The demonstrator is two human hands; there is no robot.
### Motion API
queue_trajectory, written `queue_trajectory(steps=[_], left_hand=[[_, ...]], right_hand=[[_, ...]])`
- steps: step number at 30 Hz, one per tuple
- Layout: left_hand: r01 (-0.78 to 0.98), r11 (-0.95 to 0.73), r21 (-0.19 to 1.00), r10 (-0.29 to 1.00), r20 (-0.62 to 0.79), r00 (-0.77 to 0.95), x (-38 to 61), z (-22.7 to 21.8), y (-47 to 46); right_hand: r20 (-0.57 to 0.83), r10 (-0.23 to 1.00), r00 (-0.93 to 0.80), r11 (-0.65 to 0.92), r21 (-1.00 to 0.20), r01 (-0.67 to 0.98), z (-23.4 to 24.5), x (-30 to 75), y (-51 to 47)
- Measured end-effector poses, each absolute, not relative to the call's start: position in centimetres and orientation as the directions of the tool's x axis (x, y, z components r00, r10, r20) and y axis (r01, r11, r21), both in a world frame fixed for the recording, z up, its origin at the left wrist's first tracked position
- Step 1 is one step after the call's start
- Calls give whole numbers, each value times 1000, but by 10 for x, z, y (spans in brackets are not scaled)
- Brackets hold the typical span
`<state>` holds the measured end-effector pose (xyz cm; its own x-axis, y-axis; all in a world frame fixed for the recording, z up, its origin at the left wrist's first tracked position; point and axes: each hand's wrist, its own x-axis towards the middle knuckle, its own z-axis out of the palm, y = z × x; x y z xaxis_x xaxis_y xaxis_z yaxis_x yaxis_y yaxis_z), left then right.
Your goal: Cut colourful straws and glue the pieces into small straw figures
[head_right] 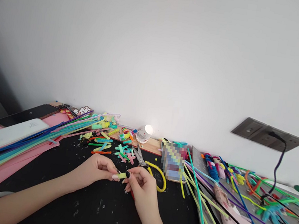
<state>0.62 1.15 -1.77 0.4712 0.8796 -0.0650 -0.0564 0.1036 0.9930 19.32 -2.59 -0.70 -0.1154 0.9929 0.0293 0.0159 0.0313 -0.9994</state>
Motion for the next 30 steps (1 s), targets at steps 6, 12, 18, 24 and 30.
queue_trajectory(steps=[6, 12, 18, 24, 30], left_hand=[[0, 56, 998, 844, -47, 534, 6, -14, 8], [14, 203, 979, 682, -152, 716, 6, -4, 4], [40, 361, 932, 571, -254, 781, 1, -3, 5], [72, 428, 901, 452, -282, 846, 0, -4, 4], [86, 377, 922, 454, -265, 850, -2, 3, -1]], right_hand=[[6, 995, -99, 11, -999, 53, -6, 193, -27], [75, 973, -218, 106, -985, 135, 0, 191, -31], [135, 952, -275, 188, -966, 180, -1, 191, -34], [195, 925, -327, 277, -934, 226, -2, 192, -35], [179, 925, -335, 265, -937, 229, 5, 188, -37]])
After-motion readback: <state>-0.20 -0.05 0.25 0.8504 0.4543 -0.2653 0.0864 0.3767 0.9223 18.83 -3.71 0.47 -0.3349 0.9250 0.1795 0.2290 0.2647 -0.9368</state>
